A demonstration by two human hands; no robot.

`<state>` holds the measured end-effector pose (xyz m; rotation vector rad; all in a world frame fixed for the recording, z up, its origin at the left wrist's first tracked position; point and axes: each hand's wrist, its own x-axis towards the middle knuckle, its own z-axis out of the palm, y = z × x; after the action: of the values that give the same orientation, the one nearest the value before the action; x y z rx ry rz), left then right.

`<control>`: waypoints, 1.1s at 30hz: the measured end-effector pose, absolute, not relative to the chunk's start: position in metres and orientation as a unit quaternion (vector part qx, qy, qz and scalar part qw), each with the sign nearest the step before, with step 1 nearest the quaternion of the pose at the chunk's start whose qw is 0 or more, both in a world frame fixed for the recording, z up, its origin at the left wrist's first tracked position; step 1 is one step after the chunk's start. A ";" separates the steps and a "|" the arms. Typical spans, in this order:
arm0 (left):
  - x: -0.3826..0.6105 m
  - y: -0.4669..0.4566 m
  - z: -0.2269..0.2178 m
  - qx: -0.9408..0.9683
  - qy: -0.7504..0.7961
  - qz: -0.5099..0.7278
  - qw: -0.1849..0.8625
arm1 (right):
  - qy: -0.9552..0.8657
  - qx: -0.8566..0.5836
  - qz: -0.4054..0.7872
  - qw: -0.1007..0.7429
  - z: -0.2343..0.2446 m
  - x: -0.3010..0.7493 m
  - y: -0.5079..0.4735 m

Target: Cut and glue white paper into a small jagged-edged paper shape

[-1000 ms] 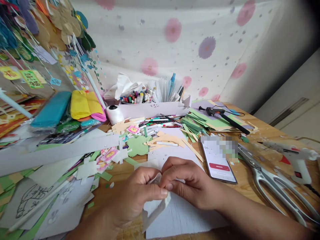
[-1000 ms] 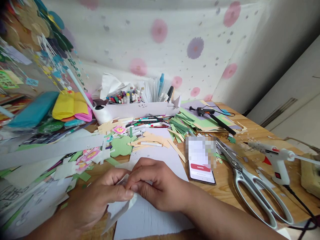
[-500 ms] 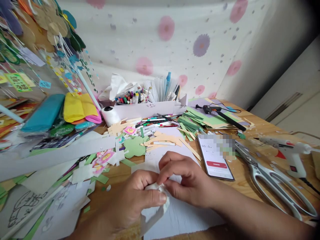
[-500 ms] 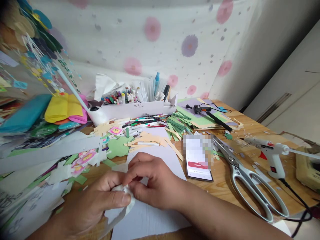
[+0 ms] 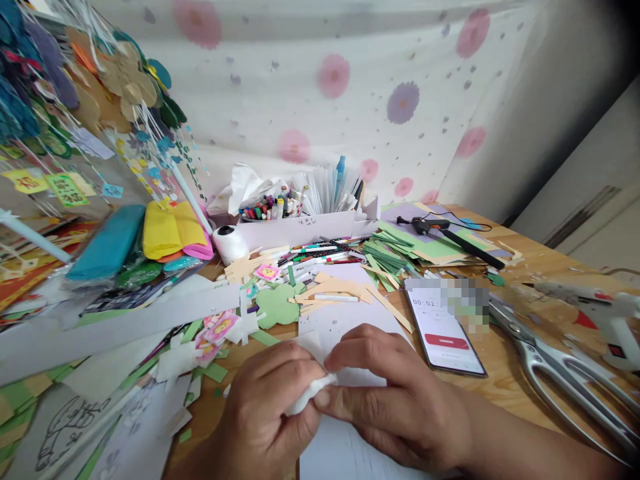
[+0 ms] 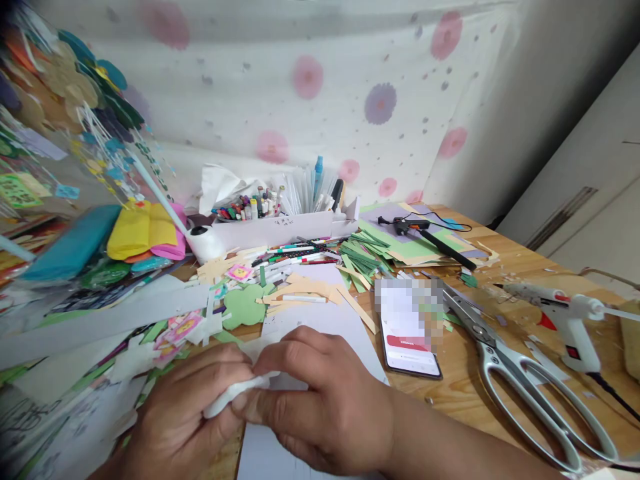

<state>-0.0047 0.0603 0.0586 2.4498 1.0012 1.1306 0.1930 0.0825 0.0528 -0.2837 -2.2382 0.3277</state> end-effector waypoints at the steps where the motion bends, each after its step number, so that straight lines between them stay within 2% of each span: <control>1: -0.007 0.060 0.059 0.855 0.320 0.396 0.097 | -0.886 -0.110 0.134 0.430 0.052 0.192 0.082; 10: -0.010 0.052 0.040 0.830 0.269 0.467 -0.141 | -0.827 -0.142 0.130 0.528 0.043 0.182 0.071; 16: -0.013 0.046 0.045 0.839 0.279 0.412 -0.220 | -0.816 -0.141 0.144 0.541 0.046 0.178 0.067; 21: -0.007 0.046 0.036 0.794 0.316 0.467 -0.227 | -0.784 -0.196 0.155 0.568 0.047 0.173 0.061; 24: -0.005 0.046 0.033 0.802 0.315 0.453 -0.226 | -0.772 -0.221 0.149 0.577 0.045 0.173 0.061; 28: -0.006 0.044 0.036 0.822 0.328 0.424 -0.195 | -0.738 -0.252 0.197 0.594 0.044 0.174 0.066; 33: -0.007 0.047 0.035 0.827 0.329 0.423 -0.168 | -0.758 -0.224 0.232 0.567 0.045 0.173 0.074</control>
<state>-0.0072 0.0467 0.0352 2.9189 1.1607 1.4937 0.1726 0.0736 0.0450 -0.5264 -1.7814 0.5447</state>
